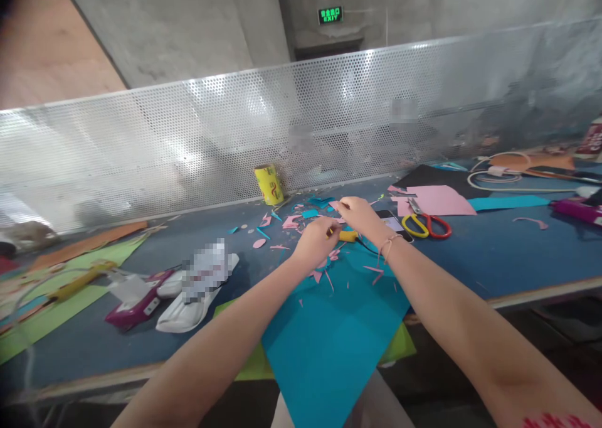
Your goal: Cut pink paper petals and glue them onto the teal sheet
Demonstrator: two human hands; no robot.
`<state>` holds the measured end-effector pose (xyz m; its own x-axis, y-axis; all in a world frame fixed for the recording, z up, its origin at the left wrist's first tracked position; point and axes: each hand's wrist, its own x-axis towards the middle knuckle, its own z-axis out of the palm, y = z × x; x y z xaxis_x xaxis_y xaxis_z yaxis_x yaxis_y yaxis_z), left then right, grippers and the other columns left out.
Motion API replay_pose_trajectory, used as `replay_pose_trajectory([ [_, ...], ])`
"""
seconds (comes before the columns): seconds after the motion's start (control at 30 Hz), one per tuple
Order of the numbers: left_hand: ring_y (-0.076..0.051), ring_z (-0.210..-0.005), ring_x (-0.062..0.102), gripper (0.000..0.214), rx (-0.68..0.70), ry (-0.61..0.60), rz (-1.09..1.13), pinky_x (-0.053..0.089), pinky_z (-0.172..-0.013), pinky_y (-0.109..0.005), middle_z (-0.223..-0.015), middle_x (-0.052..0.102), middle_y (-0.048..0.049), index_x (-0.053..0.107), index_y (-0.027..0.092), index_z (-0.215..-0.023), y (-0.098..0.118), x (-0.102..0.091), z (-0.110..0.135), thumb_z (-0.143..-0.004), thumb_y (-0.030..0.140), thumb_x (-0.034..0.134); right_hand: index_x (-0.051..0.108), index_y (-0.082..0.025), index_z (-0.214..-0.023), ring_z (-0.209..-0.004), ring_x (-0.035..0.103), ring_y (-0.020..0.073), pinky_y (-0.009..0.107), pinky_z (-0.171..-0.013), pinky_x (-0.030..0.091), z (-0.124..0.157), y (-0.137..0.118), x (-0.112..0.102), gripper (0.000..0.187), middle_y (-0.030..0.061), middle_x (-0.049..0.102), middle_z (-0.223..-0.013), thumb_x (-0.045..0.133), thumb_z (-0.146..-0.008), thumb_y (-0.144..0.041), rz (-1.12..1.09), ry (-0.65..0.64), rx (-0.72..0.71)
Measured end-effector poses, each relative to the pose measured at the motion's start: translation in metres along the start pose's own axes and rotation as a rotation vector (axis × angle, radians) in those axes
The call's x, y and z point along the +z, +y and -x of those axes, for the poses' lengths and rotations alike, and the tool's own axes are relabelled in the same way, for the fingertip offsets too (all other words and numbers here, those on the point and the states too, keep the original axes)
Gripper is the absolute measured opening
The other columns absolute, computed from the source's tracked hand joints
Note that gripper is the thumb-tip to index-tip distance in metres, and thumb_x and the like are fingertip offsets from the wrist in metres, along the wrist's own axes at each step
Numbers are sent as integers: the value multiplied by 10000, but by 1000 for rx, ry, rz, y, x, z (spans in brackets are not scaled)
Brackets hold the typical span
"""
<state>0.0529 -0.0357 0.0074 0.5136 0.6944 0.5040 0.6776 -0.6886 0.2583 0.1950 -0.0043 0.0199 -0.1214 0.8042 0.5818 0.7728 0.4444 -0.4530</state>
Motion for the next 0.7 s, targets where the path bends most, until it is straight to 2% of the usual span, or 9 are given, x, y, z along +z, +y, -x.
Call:
replay_pose_trajectory([
  [0.07,-146,-766,567,171,63,-44,115,446,-731,-277,-817,641,-55,622,151,-806,-7,0,-1,-792,198,459,602,-159,-685,-597,526,149,256,-561,345,0,0,0,289,64,619,-647,379,-833,-267,-17,8,15],
  [0.13,-145,-822,570,153,222,-134,193,435,-790,-283,-841,650,-45,637,166,-829,-7,5,1,-778,213,501,604,-162,-690,-596,535,155,262,-566,351,1,-1,0,295,65,615,-638,374,-837,-273,-25,5,33],
  [0.2,-147,-879,564,166,386,-213,214,423,-827,-282,-894,645,-54,642,166,-855,-2,12,3,-782,227,506,607,-165,-696,-612,548,164,265,-573,359,1,-2,-2,296,60,616,-634,383,-835,-300,-34,-12,48],
  [0.27,-159,-897,557,198,464,-270,184,425,-821,-282,-920,632,-62,641,166,-882,5,20,6,-787,285,514,611,-166,-706,-638,564,169,264,-582,366,1,-3,-2,300,58,627,-655,391,-833,-327,-54,-35,62],
  [0.37,-172,-902,550,231,432,-296,94,433,-794,-282,-939,614,-68,625,171,-911,17,30,10,-796,328,501,616,-164,-713,-665,577,173,261,-591,369,1,-5,-3,313,60,644,-689,388,-833,-342,-74,-56,83],
  [0.53,-205,-899,546,214,362,-285,-107,429,-799,-335,-903,605,-92,584,140,-873,29,40,17,-831,250,406,613,-162,-708,-658,574,168,251,-580,359,1,-7,-3,313,53,638,-669,389,-830,-342,-61,-48,81],
  [0.63,-210,-874,555,188,277,-263,-76,439,-768,-338,-902,606,-103,557,128,-864,27,39,14,-816,210,395,602,-163,-687,-624,557,161,248,-557,347,1,-6,-4,286,41,610,-613,397,-818,-312,-32,-25,74],
  [0.7,-189,-838,566,172,142,-201,8,445,-744,-311,-881,611,-93,544,134,-852,19,33,8,-813,193,388,601,-163,-681,-625,553,161,249,-559,349,0,-4,-4,265,39,603,-609,403,-807,-286,-23,-17,61],
])
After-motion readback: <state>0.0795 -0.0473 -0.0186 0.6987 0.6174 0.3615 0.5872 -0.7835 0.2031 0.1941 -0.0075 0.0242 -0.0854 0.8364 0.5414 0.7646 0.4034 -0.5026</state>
